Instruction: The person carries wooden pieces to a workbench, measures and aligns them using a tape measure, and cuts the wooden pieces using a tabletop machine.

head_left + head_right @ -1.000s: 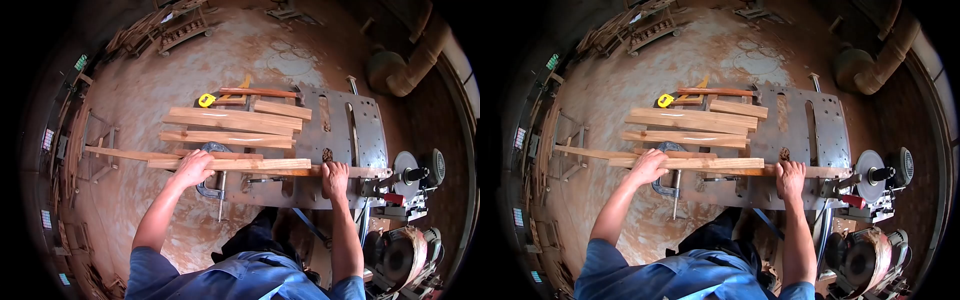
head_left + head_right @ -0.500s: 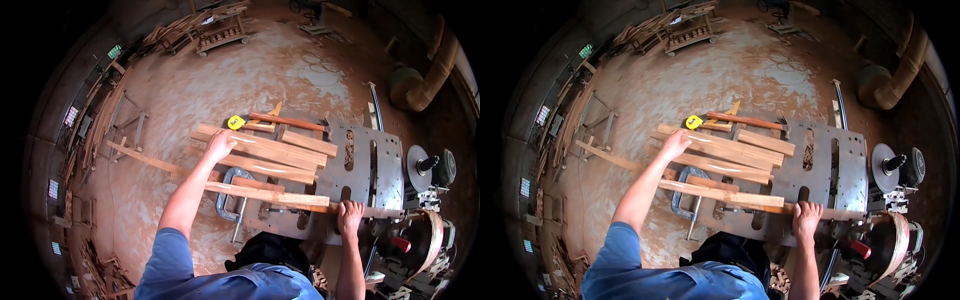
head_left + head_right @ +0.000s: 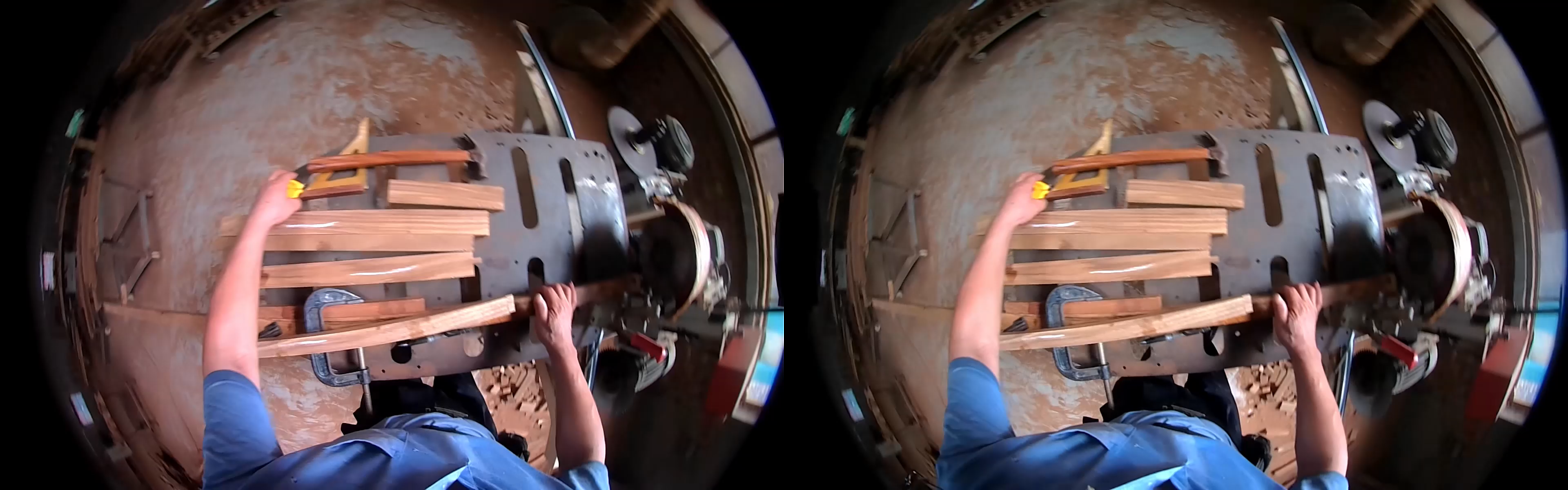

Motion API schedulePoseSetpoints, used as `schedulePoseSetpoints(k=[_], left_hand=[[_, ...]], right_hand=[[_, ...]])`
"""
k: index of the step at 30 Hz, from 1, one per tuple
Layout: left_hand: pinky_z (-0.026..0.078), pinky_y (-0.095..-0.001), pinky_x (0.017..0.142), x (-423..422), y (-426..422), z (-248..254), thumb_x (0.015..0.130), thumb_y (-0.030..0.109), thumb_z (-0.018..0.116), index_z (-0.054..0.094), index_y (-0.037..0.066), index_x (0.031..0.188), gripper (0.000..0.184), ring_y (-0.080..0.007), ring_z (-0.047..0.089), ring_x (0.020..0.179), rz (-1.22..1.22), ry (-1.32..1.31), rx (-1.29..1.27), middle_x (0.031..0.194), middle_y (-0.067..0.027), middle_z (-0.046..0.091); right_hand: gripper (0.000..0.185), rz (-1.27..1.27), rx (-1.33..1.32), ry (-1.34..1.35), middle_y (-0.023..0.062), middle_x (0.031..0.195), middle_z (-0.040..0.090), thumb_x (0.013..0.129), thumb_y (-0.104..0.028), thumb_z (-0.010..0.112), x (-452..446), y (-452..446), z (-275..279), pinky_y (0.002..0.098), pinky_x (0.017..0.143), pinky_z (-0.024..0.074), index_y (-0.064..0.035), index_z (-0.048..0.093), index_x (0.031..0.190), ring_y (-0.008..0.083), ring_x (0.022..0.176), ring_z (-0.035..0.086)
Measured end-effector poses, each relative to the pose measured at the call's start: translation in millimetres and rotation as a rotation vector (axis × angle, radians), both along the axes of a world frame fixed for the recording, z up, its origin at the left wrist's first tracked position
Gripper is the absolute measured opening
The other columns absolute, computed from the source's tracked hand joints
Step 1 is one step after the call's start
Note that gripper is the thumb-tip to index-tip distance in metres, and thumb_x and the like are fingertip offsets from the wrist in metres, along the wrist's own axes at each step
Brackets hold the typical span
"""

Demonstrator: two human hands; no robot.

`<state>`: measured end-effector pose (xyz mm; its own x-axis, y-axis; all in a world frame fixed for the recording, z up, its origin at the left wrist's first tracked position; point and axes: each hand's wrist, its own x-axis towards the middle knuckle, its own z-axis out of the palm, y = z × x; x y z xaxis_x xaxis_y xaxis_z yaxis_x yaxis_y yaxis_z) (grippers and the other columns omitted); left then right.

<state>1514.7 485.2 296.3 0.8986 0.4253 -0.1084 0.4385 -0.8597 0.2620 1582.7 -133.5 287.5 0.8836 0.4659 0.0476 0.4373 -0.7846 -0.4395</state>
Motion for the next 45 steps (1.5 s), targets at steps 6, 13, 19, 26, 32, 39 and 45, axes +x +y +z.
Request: schedulePoseSetpoints(k=[6, 13, 19, 26, 32, 39, 45], left_hand=[[0.054, -0.0379, 0.081, -29.8, 59.3, 18.0, 0.085, 0.019, 0.064, 0.062, 0.004, 0.130, 0.048, -0.0263, 0.067, 0.101, 0.434, -0.315, -0.657, 0.118, -0.0112, 0.069], [0.052, -0.0344, 0.055, -142.4, -121.9, 140.0, 0.099, 0.038, 0.046, 0.062, 0.005, 0.119, 0.042, -0.0225, 0.067, 0.082, 0.446, -0.608, -1.473, 0.104, -0.0095, 0.068], [0.056, -0.0369, 0.075, -200.7, -317.3, 140.3, 0.087, 0.024, 0.069, 0.066, 0.002, 0.108, 0.031, -0.0272, 0.069, 0.085, 0.231, 0.095, -1.131, 0.094, -0.0118, 0.070], [0.053, -0.0492, 0.089, -225.4, -381.8, 129.1, 0.082, 0.028, 0.071, 0.068, 0.004, 0.106, 0.034, -0.0403, 0.066, 0.103, -0.081, 0.062, -0.382, 0.105, -0.0197, 0.071], [0.052, -0.0493, 0.087, -249.0, -303.4, 168.1, 0.087, 0.037, 0.073, 0.071, 0.007, 0.105, 0.035, -0.0376, 0.066, 0.100, 0.202, 0.230, -0.151, 0.104, -0.0191, 0.071], [0.046, -0.0445, 0.095, -351.6, -111.4, 152.5, 0.090, 0.010, 0.067, 0.069, 0.004, 0.100, 0.011, -0.0347, 0.058, 0.107, 0.167, -0.133, 0.054, 0.101, -0.0131, 0.067], [0.046, -0.0441, 0.095, -334.7, -120.4, 148.3, 0.091, 0.007, 0.064, 0.069, 0.004, 0.100, 0.010, -0.0341, 0.057, 0.108, 0.183, -0.124, 0.177, 0.104, -0.0106, 0.066]], right_hand=[[0.024, -0.030, 0.008, 0.004, 0.0107, 0.104, 0.066, 0.097, -0.028, 0.057, 2.7, -0.3, -1.9, 0.0533, 0.119, 0.0274, -0.0079, 0.070, 0.102, 0.0319, 0.113, 0.058], [0.022, -0.126, 0.468, 0.139, 0.0125, 0.108, 0.071, 0.092, -0.019, 0.070, -9.7, 5.4, 22.5, 0.0462, 0.107, 0.0449, -0.0043, 0.071, 0.109, 0.0307, 0.116, 0.060], [0.022, 0.460, 0.682, 0.621, 0.0163, 0.111, 0.072, 0.093, -0.009, 0.073, -128.1, 69.6, 115.1, 0.0376, 0.091, 0.0566, 0.0004, 0.072, 0.112, 0.0277, 0.106, 0.070], [0.029, 0.608, 0.688, 0.676, 0.0160, 0.110, 0.070, 0.092, -0.006, 0.071, -184.1, 75.0, 94.0, 0.0409, 0.093, 0.0555, -0.0011, 0.069, 0.122, 0.0354, 0.104, 0.068], [0.018, 0.399, 0.774, 0.705, 0.0092, 0.098, 0.070, 0.089, -0.001, 0.074, -136.2, 59.5, 97.9, 0.0353, 0.085, 0.0561, -0.0081, 0.074, 0.106, 0.0223, 0.095, 0.067], [0.014, 0.133, 0.410, 0.299, 0.0124, 0.097, 0.065, 0.092, -0.004, 0.066, -26.8, 37.4, 57.7, 0.0358, 0.087, 0.0529, -0.0042, 0.072, 0.105, 0.0274, 0.094, 0.067], [0.021, 0.033, 0.320, 0.248, 0.0146, 0.099, 0.065, 0.093, -0.007, 0.063, -21.7, 47.6, 26.9, 0.0383, 0.089, 0.0528, -0.0045, 0.075, 0.109, 0.0313, 0.098, 0.067]])
